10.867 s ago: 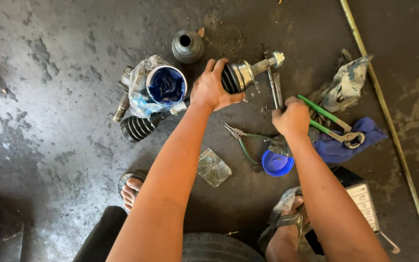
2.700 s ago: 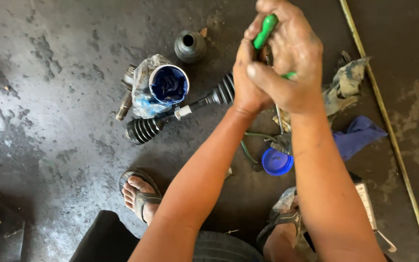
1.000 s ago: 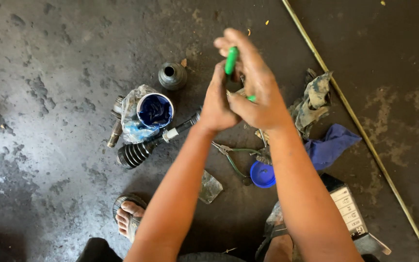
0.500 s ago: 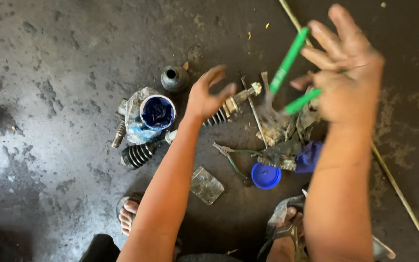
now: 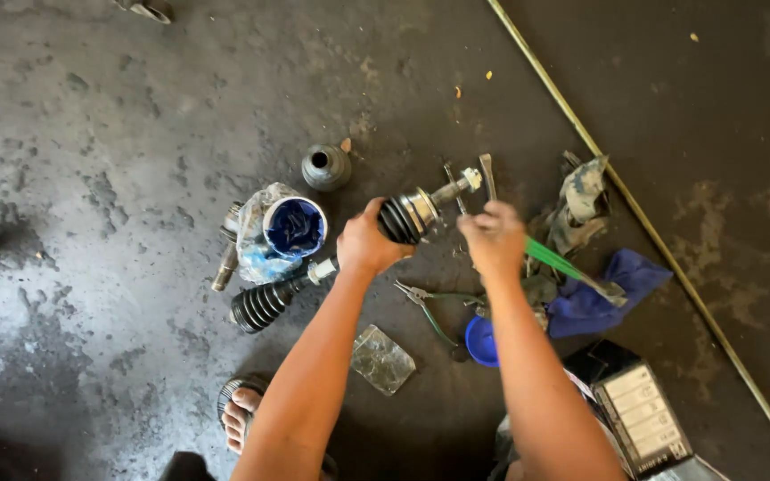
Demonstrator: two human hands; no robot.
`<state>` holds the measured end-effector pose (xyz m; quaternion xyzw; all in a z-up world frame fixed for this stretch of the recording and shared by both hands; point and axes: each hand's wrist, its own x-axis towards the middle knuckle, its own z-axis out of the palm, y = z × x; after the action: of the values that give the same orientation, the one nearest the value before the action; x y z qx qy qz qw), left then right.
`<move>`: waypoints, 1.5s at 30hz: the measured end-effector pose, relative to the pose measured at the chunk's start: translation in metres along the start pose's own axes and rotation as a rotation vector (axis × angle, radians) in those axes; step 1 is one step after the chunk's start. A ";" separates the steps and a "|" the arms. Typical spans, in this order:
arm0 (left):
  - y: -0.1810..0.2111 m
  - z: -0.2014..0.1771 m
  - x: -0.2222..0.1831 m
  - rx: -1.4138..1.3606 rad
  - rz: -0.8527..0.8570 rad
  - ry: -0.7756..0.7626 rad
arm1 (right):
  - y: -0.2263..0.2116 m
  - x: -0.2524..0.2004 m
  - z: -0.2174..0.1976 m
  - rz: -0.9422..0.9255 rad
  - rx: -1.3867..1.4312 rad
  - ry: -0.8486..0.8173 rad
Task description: The person sits on the workshop floor assembling a driveshaft with a CV joint. They fit a new rubber boot over the joint, use pliers to secure it, tap components with a punch, and wipe the assembly with a blue cloth.
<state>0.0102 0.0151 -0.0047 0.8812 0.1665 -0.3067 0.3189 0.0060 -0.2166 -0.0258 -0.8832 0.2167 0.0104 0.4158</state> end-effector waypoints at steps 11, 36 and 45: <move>0.053 -0.028 -0.028 -0.100 0.060 -0.049 | 0.038 0.038 -0.027 0.343 0.752 -0.223; 0.023 -0.003 -0.021 0.087 -0.047 -0.104 | -0.047 -0.063 0.004 -0.589 -0.293 -0.137; 0.018 -0.001 -0.020 0.086 -0.024 -0.093 | -0.058 -0.066 -0.004 -0.774 -0.207 0.202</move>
<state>0.0044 0.0005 0.0165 0.8769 0.1487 -0.3577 0.2845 -0.0314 -0.1626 0.0327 -0.9333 -0.0940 -0.2115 0.2747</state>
